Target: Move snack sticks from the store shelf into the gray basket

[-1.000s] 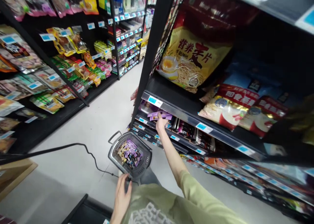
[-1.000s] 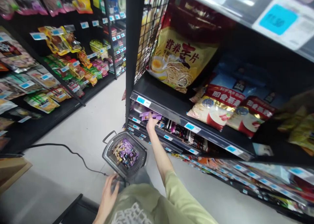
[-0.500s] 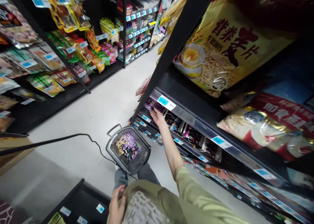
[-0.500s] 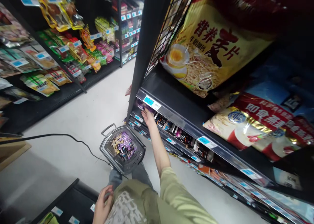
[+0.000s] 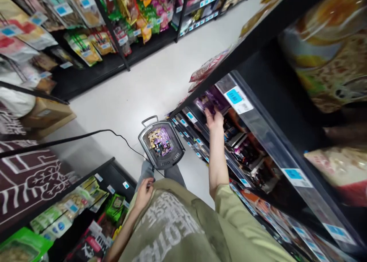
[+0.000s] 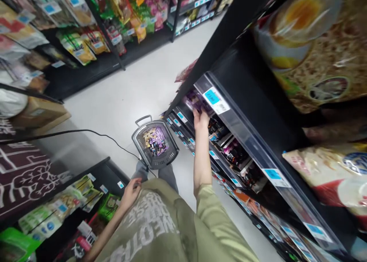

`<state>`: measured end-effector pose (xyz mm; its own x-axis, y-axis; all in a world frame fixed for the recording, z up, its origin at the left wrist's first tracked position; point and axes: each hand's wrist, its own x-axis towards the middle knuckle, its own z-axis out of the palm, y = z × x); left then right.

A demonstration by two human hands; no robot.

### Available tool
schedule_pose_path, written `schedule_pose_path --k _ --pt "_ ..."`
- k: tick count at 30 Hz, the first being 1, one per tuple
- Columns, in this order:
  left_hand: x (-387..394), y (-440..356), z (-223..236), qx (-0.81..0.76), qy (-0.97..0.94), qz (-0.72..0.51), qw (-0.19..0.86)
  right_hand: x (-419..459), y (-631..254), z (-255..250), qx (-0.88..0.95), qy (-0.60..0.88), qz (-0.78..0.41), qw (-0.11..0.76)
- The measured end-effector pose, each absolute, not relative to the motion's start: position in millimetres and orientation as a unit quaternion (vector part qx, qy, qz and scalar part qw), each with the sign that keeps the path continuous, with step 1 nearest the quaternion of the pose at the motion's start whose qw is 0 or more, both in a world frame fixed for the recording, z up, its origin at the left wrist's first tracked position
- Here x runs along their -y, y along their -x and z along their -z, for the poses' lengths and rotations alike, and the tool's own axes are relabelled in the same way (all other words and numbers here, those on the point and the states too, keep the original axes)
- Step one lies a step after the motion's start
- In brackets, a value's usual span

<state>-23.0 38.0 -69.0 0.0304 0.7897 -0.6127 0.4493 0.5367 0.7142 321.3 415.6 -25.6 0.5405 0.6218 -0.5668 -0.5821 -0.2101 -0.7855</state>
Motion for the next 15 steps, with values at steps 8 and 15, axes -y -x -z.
schedule_pose_path --k 8,15 --pt "-28 28 103 -0.663 -0.503 0.04 0.553 -355 -269 50 0.155 0.585 -0.575 0.55" --pt "-29 39 178 -0.686 -0.441 0.276 0.508 -254 -241 199 0.221 0.681 -0.68 0.158"
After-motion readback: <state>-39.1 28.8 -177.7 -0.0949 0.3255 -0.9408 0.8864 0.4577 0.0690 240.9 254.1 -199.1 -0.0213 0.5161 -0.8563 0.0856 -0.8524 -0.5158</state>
